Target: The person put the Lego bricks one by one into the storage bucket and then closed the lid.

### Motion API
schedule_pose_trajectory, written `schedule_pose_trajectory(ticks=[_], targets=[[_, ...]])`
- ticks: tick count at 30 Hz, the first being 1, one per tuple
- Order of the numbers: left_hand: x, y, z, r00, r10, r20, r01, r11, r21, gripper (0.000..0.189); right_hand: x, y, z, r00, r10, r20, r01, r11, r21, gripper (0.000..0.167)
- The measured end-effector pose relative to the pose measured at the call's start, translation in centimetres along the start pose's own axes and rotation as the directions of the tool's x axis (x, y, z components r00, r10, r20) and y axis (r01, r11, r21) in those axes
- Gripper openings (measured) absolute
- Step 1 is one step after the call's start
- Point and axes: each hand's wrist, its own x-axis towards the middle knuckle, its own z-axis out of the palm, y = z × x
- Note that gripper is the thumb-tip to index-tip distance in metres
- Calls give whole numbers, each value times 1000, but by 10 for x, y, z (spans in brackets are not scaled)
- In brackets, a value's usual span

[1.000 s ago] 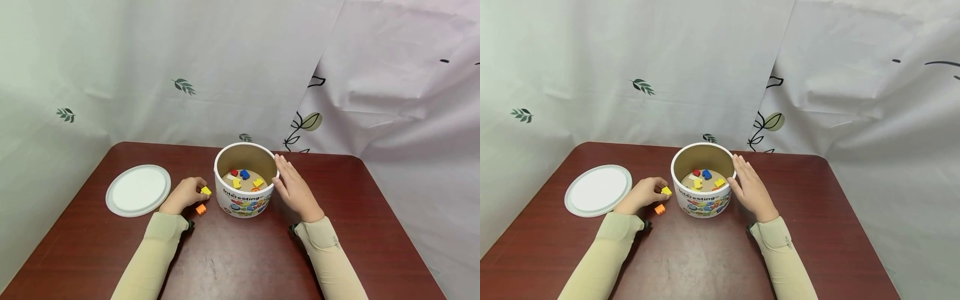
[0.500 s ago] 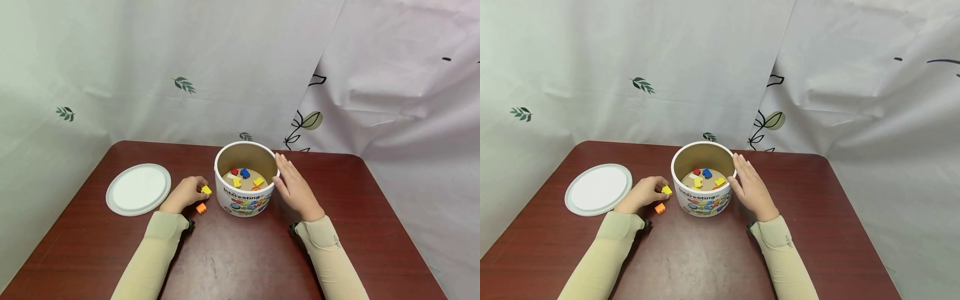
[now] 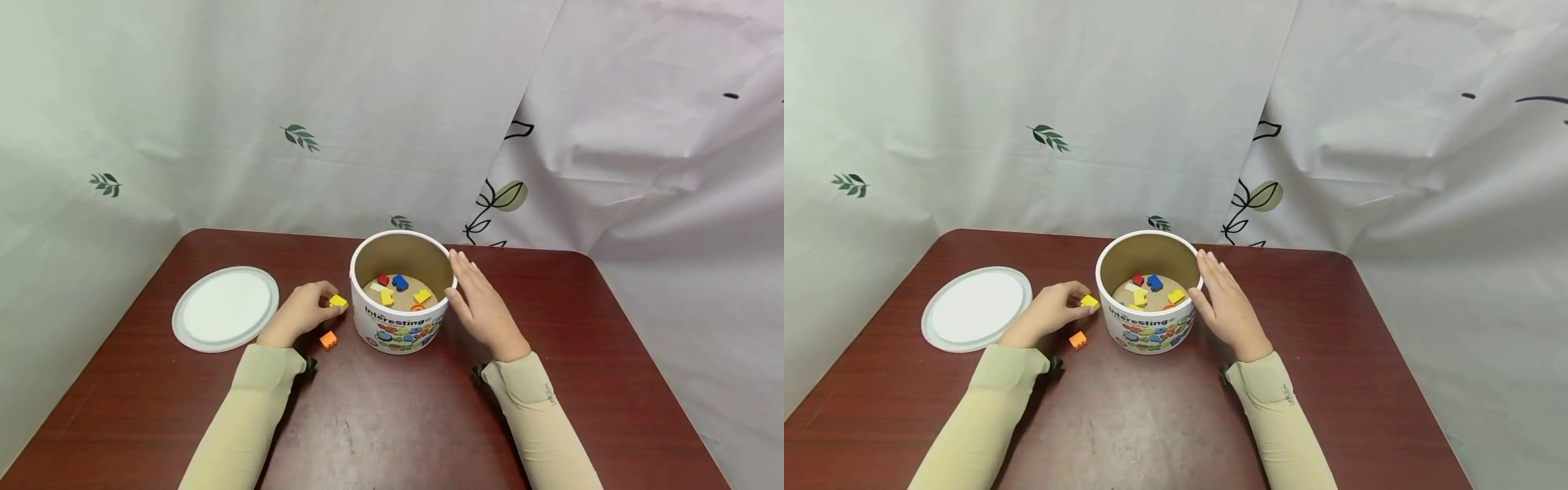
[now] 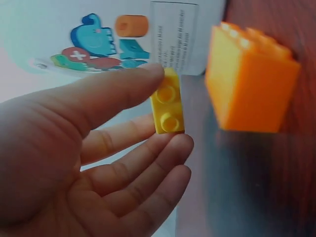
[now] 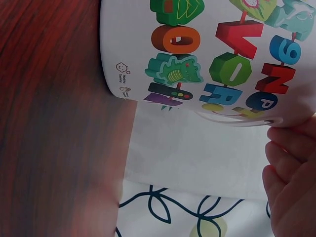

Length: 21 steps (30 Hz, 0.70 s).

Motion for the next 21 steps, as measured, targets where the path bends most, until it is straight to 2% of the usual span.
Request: schedule_pose_trajectory(ticks=[5,16,21], targets=[[-3,4,-4,998,20,-58,-24,997,-73,38,0,1,1,1000,-2,-1,2,1000,4,63],[-8,16,-15,990,-22,-142,-5,982,-188,42,0,0,0,1000,10,5,-10,1000,1,65],[-13,22,-23,985,-16,-175,-25,974,-227,44,0,0,0,1000,5,7,-5,1000,2,66]])
